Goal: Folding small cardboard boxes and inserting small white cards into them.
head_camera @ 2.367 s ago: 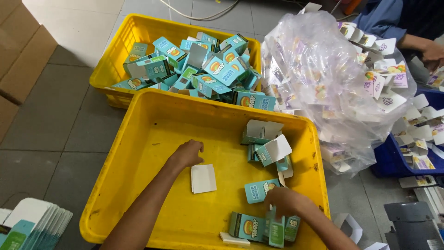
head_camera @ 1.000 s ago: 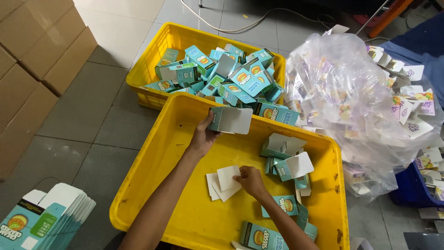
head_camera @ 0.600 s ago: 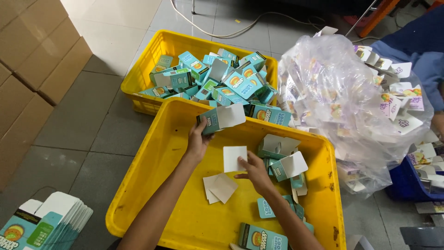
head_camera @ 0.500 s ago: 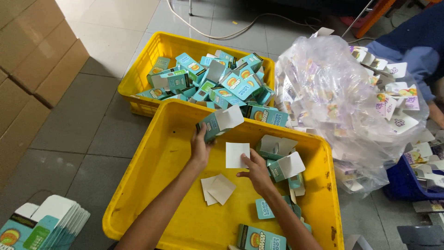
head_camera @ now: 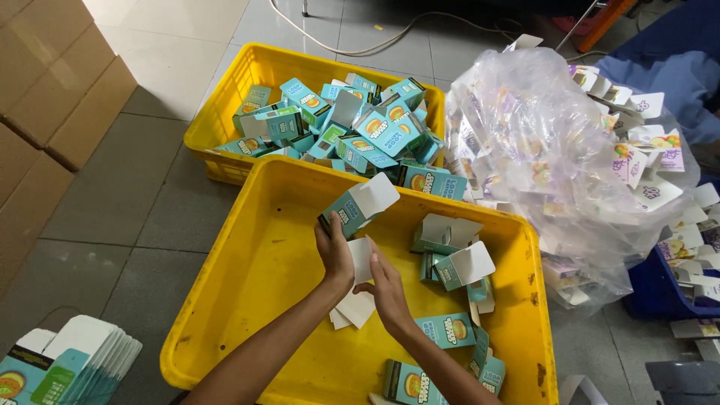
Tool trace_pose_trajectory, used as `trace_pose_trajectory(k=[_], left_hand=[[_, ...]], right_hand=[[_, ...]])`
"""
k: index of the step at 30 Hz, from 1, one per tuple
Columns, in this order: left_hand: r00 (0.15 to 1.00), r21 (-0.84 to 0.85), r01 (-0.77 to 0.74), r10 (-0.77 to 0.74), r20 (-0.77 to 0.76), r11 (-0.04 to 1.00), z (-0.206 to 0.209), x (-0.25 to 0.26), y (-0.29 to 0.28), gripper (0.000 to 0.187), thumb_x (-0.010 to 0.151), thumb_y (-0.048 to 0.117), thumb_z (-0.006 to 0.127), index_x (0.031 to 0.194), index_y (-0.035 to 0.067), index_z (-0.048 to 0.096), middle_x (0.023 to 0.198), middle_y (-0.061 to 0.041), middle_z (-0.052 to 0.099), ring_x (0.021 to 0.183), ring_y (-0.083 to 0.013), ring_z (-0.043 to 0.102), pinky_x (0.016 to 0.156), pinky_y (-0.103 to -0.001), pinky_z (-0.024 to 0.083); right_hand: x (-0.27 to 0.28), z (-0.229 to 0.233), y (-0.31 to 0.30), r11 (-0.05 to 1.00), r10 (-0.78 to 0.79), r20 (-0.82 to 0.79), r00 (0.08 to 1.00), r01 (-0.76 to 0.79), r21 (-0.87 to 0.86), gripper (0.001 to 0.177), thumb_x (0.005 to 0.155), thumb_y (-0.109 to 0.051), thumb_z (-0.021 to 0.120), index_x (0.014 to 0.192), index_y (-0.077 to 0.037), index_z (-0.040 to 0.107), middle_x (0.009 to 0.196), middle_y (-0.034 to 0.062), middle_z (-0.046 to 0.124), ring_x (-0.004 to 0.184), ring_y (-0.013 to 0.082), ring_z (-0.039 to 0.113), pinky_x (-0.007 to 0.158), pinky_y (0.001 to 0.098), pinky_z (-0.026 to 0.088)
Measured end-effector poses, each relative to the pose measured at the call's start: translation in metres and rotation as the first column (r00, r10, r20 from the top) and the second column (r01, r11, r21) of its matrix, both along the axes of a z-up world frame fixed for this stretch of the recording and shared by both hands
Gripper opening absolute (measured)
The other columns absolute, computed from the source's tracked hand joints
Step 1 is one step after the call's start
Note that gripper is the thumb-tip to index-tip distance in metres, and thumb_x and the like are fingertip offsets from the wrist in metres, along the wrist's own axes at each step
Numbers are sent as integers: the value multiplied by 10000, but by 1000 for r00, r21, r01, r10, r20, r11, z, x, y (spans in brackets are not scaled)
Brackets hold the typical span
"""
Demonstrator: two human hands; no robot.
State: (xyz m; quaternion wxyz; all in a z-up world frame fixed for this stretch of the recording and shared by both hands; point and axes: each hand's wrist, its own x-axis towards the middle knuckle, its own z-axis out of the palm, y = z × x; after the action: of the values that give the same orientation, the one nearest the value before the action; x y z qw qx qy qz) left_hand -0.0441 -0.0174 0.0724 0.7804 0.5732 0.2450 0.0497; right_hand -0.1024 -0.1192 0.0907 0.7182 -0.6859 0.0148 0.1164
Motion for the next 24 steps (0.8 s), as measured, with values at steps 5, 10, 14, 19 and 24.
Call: trace_pose_trajectory(k=[5, 10, 14, 19, 24], left_hand=[[1000, -4, -3, 3, -19, 1000, 6, -3, 1, 624, 932, 561, 400, 1442, 209, 329, 1421, -95, 540, 1222, -294, 635, 1003, -410, 578], [999, 6, -3, 3, 37, 1000, 6, -7, -4, 627, 929, 570, 419, 1409, 170, 381, 1372, -106, 564, 1214, -273, 635, 1017, -384, 549], [991, -90, -59, 69, 113, 994, -1, -3, -11, 537, 998, 506, 505, 1352, 111, 419, 1170, -102, 522, 970, -180, 573, 888, -303, 537], [975, -169, -171, 192, 113, 971, 1, 1, -6, 473, 1039, 443, 589, 1318, 94, 436, 1047, -63, 491, 771, -133, 568, 719, -271, 561], [968, -194, -202, 226, 109, 960, -3, 5, -6, 521, 1028, 461, 601, 1341, 88, 417, 1051, -88, 496, 752, -149, 582, 728, -263, 579]], right_hand=[[0, 22, -2, 988, -33, -244, 969, 69, 140, 606, 999, -348, 436, 1529, -62, 506, 1393, 148, 567, 1124, 266, 541, 901, 416, 493], [3, 15, -10, 942, -25, -394, 919, 154, 299, 628, 939, -170, 564, 1557, -78, 499, 1377, 184, 539, 1209, 306, 481, 1044, 478, 354], [9, -22, -16, 925, -205, -322, 924, 291, 246, 494, 925, -86, 681, 1392, -31, 530, 1127, 216, 670, 1000, 267, 642, 898, 349, 506], [21, -35, -31, 912, -317, -196, 928, 355, 206, 242, 957, -115, 708, 1176, -83, 610, 1004, 151, 693, 876, 246, 701, 815, 319, 575], [-3, -13, -12, 984, -176, -1, 984, 175, -16, 253, 961, -245, 714, 1173, -114, 670, 1065, 80, 760, 905, 134, 625, 723, 228, 497]])
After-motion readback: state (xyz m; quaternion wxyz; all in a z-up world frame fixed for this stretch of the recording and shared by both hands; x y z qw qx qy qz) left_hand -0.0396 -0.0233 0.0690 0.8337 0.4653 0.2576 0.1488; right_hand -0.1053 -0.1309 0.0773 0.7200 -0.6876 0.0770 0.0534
